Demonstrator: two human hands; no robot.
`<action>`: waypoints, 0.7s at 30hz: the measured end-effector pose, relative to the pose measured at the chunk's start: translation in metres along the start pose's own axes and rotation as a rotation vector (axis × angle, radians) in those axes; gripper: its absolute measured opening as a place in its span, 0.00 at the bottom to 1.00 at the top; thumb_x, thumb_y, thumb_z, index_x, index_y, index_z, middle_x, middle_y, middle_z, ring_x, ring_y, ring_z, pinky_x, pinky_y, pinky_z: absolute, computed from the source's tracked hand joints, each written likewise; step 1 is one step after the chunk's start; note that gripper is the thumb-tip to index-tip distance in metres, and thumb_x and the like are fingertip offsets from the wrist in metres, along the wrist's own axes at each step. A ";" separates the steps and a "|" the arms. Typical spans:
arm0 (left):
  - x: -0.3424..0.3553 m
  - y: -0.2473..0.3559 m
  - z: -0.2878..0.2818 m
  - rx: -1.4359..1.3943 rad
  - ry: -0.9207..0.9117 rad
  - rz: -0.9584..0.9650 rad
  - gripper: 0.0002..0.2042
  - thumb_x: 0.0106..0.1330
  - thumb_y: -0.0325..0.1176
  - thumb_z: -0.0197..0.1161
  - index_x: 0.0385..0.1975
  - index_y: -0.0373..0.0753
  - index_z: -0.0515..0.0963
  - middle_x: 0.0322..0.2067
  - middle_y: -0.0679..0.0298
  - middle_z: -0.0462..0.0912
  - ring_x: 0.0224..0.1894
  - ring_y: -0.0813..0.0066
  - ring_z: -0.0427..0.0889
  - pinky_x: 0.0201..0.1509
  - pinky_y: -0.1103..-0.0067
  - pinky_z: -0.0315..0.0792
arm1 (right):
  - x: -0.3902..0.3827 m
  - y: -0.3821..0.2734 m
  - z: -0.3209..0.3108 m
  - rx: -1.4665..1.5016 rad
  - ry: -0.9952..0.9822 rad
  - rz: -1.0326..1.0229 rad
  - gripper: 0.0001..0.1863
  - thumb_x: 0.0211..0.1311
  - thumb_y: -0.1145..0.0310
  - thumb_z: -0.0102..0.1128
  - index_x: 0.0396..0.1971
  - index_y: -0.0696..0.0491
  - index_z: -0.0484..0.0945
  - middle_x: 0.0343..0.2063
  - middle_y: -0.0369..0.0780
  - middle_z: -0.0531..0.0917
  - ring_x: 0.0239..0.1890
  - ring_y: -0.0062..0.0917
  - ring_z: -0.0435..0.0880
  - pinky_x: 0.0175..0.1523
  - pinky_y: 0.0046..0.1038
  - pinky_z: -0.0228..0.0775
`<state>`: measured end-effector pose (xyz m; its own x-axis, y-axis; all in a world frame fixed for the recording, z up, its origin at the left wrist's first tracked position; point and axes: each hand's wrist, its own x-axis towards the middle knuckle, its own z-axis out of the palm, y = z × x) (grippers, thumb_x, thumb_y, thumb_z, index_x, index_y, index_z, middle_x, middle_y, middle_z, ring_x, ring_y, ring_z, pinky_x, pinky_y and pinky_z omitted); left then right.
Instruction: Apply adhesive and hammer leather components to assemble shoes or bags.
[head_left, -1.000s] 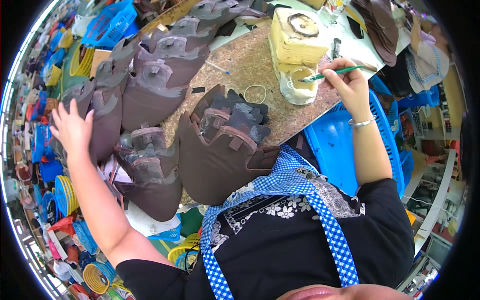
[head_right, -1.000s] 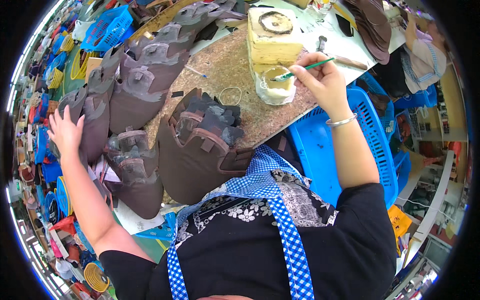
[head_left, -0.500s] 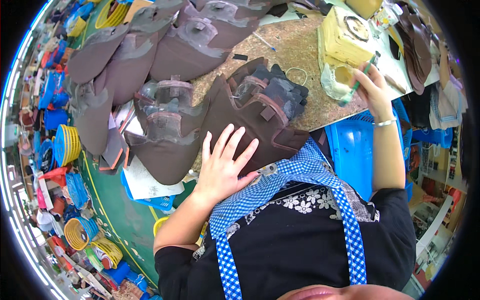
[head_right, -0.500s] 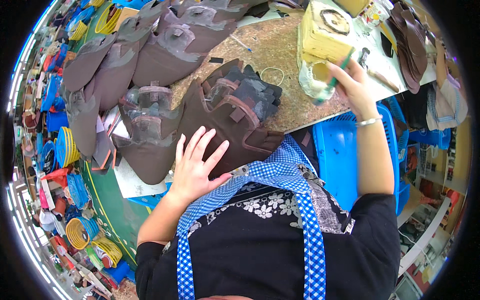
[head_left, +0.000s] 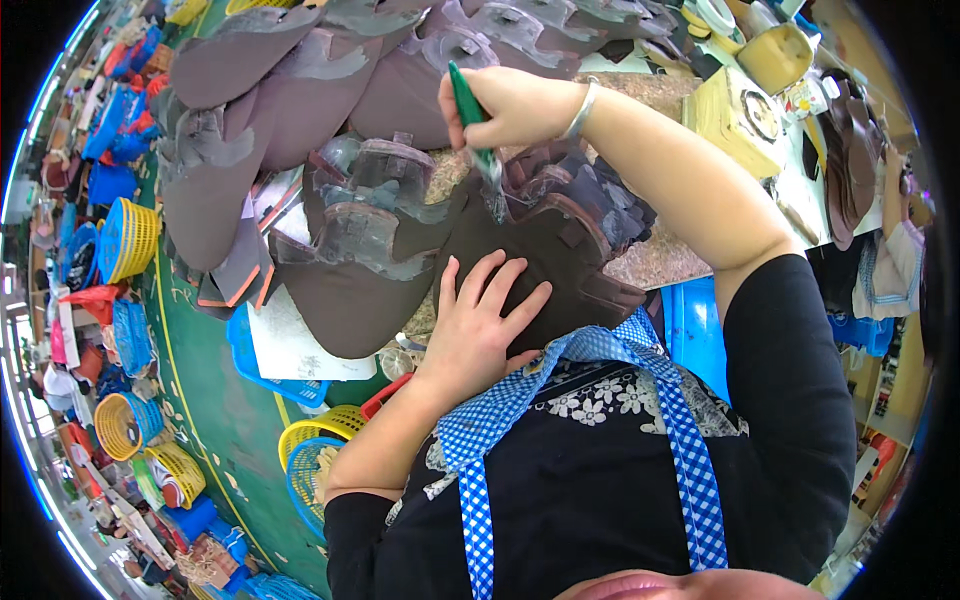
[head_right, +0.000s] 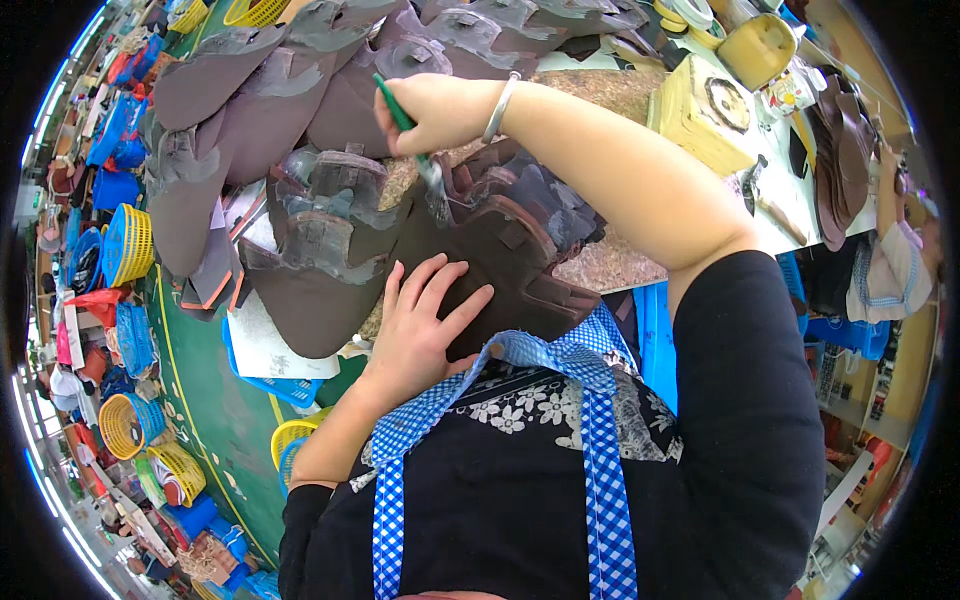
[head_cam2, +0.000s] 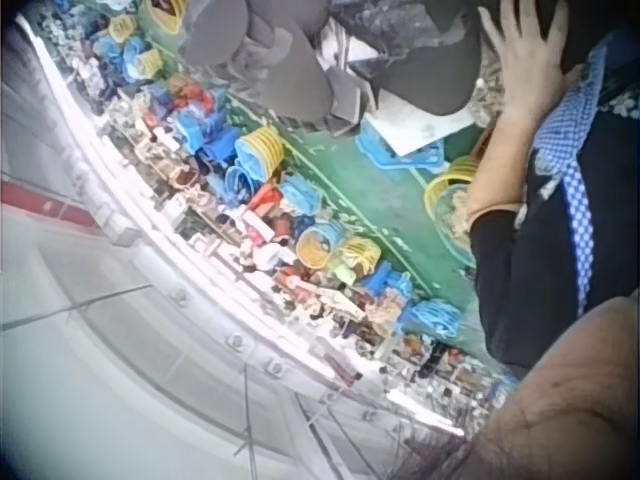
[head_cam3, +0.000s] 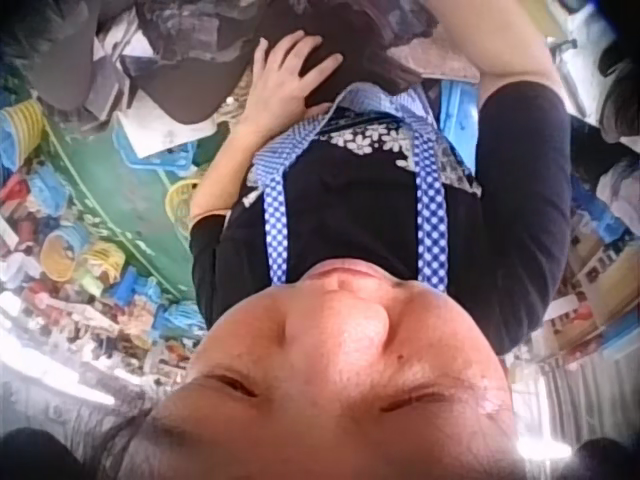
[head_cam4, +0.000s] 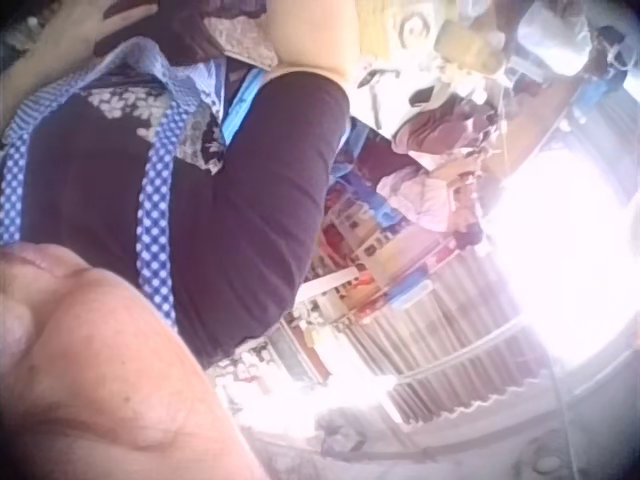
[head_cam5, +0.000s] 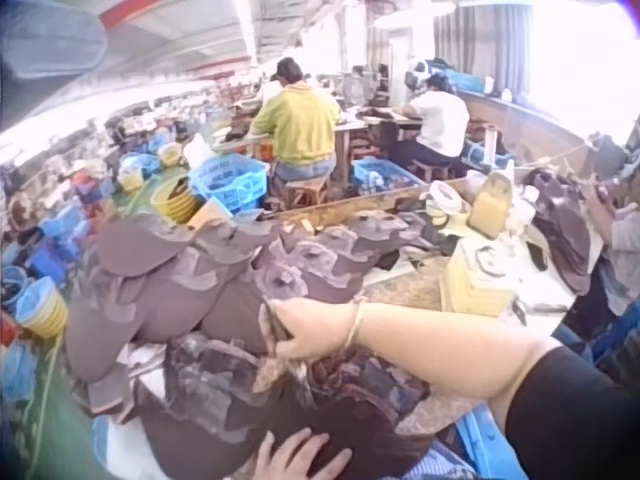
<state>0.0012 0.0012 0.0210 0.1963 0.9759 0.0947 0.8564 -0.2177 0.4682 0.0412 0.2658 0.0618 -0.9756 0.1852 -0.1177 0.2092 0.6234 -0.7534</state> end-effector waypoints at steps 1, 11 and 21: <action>0.000 -0.002 0.001 -0.007 0.005 -0.010 0.37 0.39 0.39 0.77 0.57 0.52 0.74 0.59 0.58 0.68 0.65 0.54 0.62 0.67 0.46 0.51 | -0.006 -0.017 0.003 0.144 -0.076 -0.037 0.12 0.51 0.74 0.55 0.38 0.57 0.70 0.30 0.40 0.84 0.29 0.26 0.85 0.36 0.29 0.78; -0.001 -0.005 0.004 0.008 0.006 0.005 0.38 0.38 0.40 0.77 0.58 0.53 0.73 0.60 0.57 0.67 0.66 0.53 0.62 0.66 0.45 0.53 | -0.047 -0.024 0.024 -0.108 -0.059 -0.077 0.16 0.51 0.68 0.68 0.33 0.57 0.70 0.21 0.40 0.82 0.26 0.29 0.83 0.31 0.30 0.73; 0.000 0.003 0.004 0.027 0.023 -0.035 0.39 0.37 0.42 0.78 0.57 0.51 0.74 0.60 0.56 0.67 0.66 0.51 0.61 0.67 0.45 0.52 | -0.120 -0.014 0.046 -0.031 0.477 0.212 0.31 0.40 0.47 0.78 0.26 0.59 0.73 0.19 0.47 0.80 0.24 0.40 0.83 0.31 0.32 0.74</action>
<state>0.0056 0.0004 0.0190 0.1555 0.9828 0.0994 0.8750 -0.1838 0.4480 0.1524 0.2000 0.0564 -0.7747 0.6305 0.0477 0.4077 0.5558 -0.7245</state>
